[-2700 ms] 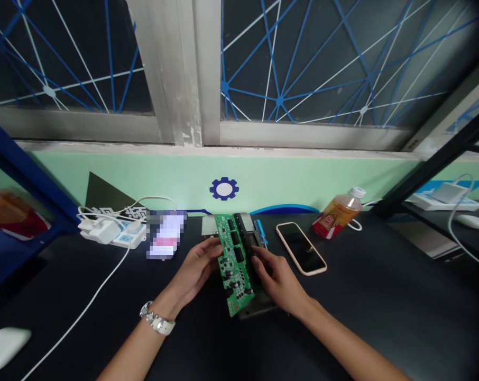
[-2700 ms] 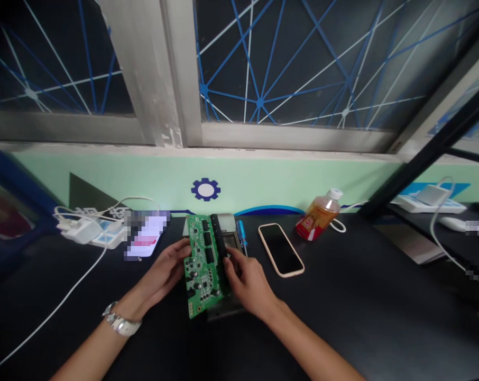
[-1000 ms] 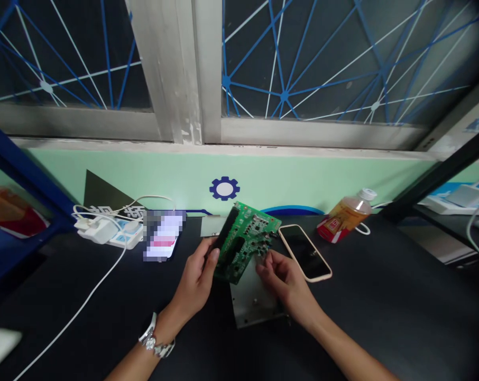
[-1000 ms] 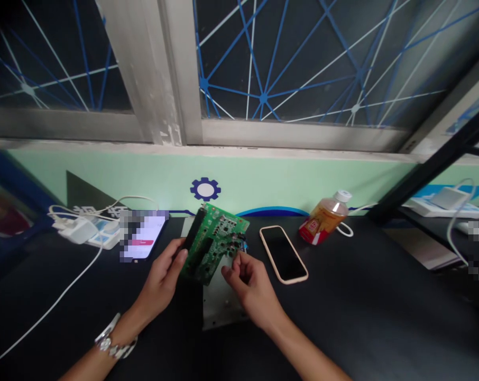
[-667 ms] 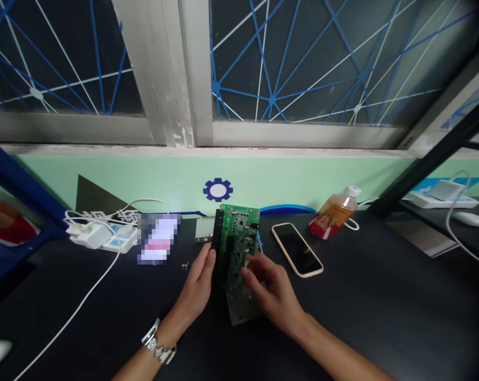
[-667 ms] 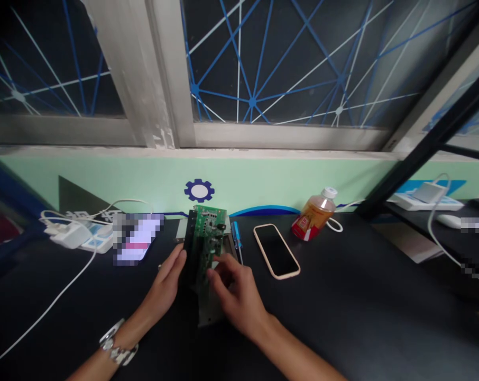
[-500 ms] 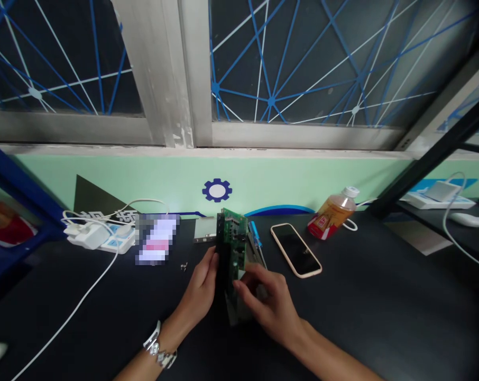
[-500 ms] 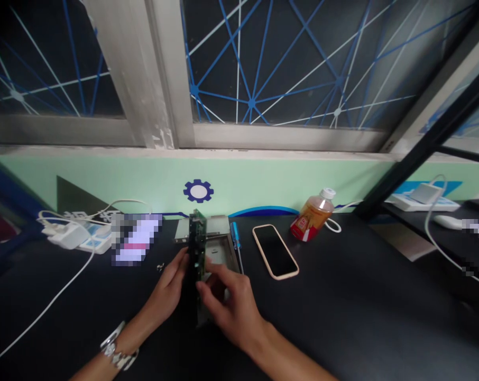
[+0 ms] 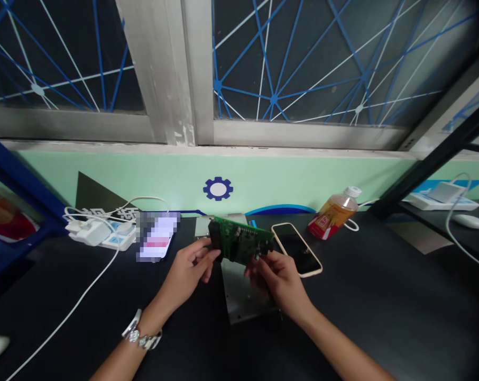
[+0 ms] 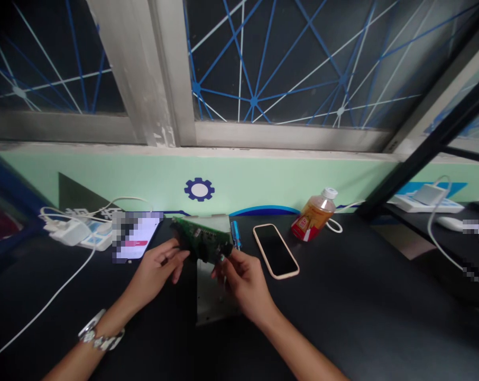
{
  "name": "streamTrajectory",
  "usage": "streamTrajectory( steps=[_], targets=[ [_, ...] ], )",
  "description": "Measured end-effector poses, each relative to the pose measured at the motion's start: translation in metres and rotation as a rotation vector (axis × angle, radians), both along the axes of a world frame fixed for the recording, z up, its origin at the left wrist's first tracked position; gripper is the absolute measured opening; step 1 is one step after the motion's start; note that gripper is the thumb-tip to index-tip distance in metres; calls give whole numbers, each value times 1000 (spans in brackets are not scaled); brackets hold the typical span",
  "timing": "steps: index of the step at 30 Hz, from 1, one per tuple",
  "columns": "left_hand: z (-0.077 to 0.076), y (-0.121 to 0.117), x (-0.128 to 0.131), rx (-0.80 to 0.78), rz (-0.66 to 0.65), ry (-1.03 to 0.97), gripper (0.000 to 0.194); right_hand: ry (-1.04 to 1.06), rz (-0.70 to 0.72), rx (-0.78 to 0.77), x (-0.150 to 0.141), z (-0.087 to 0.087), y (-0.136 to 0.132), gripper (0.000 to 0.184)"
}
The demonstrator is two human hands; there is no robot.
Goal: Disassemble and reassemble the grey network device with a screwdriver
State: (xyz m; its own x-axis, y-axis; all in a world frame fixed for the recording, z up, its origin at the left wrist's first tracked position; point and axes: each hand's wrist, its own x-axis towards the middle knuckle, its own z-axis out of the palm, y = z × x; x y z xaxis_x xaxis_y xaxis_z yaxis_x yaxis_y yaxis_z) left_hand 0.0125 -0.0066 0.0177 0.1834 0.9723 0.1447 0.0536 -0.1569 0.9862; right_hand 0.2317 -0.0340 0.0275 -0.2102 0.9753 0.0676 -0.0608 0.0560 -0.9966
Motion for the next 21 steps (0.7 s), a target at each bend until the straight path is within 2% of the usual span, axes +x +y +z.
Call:
streamTrajectory(
  steps=[4,7,12,15,21],
  targets=[
    [9,0,-6,-26,-34,-80,29,345,129,-154,-1,4,3,27],
    [15,-2,-9,-10,-41,-103,36,465,189,-226,-2,7,2,41],
    [20,-7,-6,-7,-68,-200,47,513,260,-288,-2,6,3,55],
    [19,-9,-1,-49,-69,-251,50,526,271,-302,-4,4,3,56],
    [16,-11,2,13,-2,-95,57,426,244,-272,-7,2,1,56]
  ],
)
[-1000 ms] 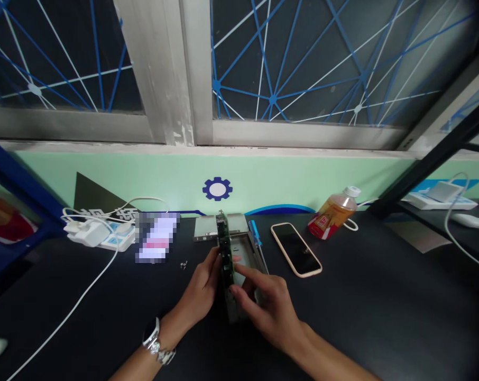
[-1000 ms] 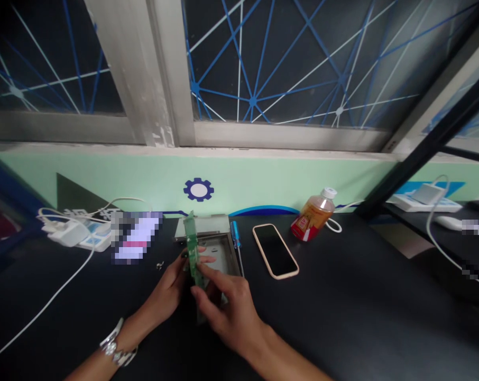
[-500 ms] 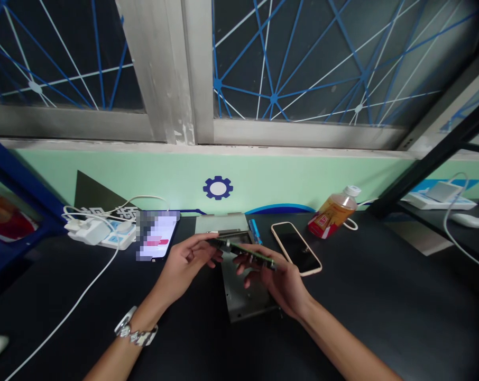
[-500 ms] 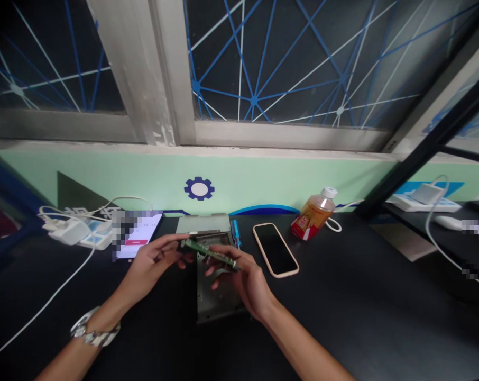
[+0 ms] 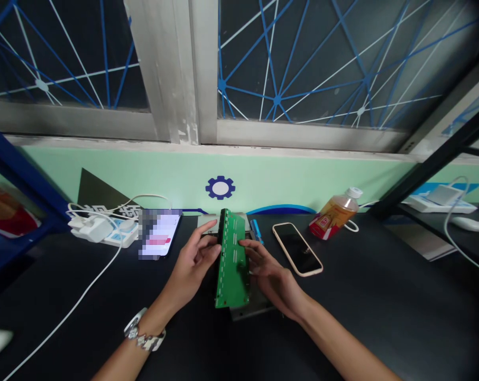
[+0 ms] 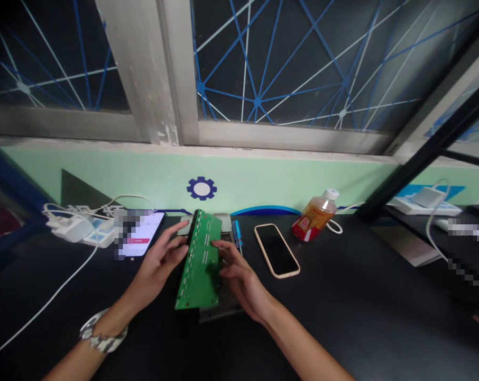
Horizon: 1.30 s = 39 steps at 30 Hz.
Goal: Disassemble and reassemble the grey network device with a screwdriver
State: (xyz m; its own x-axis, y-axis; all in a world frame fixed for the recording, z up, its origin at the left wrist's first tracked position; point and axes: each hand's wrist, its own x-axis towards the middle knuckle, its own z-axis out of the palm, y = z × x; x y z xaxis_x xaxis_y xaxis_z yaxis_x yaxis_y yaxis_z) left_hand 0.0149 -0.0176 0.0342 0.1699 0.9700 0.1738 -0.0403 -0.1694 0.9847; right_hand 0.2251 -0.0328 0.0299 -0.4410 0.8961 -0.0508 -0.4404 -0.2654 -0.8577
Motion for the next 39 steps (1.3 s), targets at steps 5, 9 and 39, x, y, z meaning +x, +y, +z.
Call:
streamTrajectory(
  steps=[5,9,39],
  targets=[
    [1,-4,6,-48,-43,-83,66,-97,2,93,1,-1,-3,68],
    [1,-7,11,-73,-106,-129,57,-126,75,95,3,-2,-4,68],
    [3,-2,-5,-261,-268,-105,41,-502,-144,278,10,-16,17,52]
  ],
)
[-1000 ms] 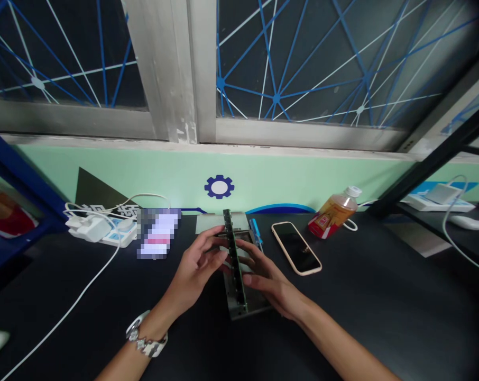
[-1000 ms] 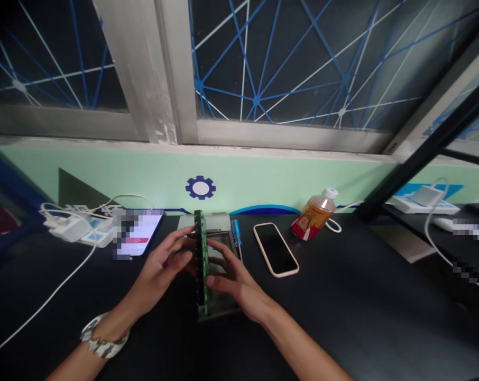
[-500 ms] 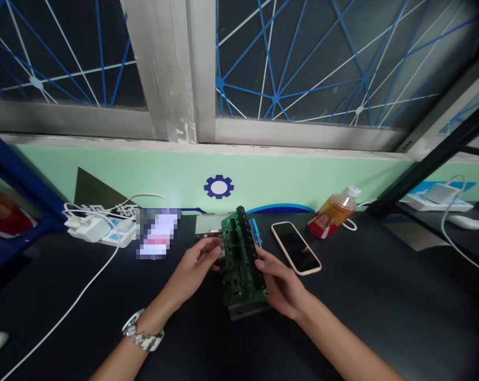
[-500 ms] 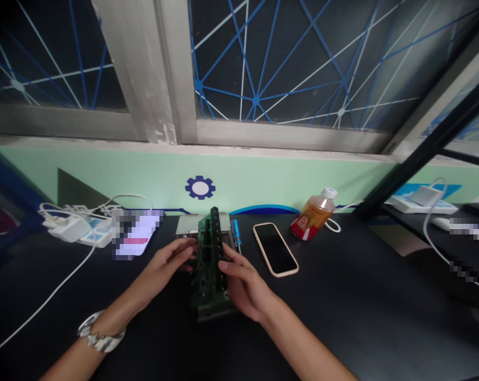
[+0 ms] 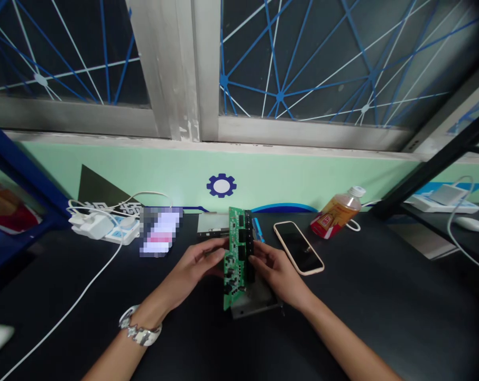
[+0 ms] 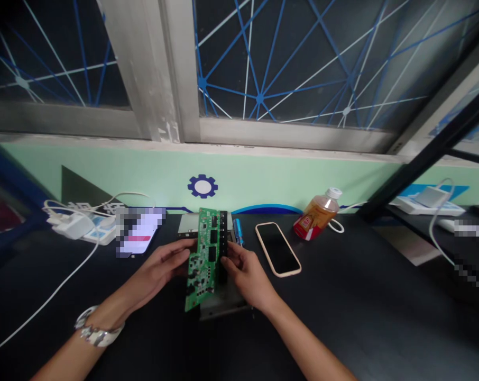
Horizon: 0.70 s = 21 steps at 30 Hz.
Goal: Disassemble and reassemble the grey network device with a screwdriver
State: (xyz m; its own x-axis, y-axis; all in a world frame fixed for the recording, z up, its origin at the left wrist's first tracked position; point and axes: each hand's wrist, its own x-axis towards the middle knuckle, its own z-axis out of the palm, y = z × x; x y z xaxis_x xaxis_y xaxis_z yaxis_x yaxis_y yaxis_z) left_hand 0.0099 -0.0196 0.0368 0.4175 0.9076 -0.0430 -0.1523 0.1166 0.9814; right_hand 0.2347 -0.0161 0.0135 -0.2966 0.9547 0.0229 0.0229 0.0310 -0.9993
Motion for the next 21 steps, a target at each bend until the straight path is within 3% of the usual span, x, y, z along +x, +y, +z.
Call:
streamTrajectory(
  steps=[2,6,12,18,21],
  targets=[
    [-1,-4,8,36,-35,-35,44,-7,-5,40,-2,-1,-2,51],
    [-10,-8,24,84,64,-98,55,6,8,40,-7,2,-7,50],
    [-23,-11,32,-52,7,-183,59,53,-3,0,-17,3,-15,49],
    [-23,-12,33,-151,71,-198,61,51,48,-11,-18,8,-20,48],
    [-22,-10,31,-160,93,-200,61,81,83,-126,-14,19,-23,49]
  ],
)
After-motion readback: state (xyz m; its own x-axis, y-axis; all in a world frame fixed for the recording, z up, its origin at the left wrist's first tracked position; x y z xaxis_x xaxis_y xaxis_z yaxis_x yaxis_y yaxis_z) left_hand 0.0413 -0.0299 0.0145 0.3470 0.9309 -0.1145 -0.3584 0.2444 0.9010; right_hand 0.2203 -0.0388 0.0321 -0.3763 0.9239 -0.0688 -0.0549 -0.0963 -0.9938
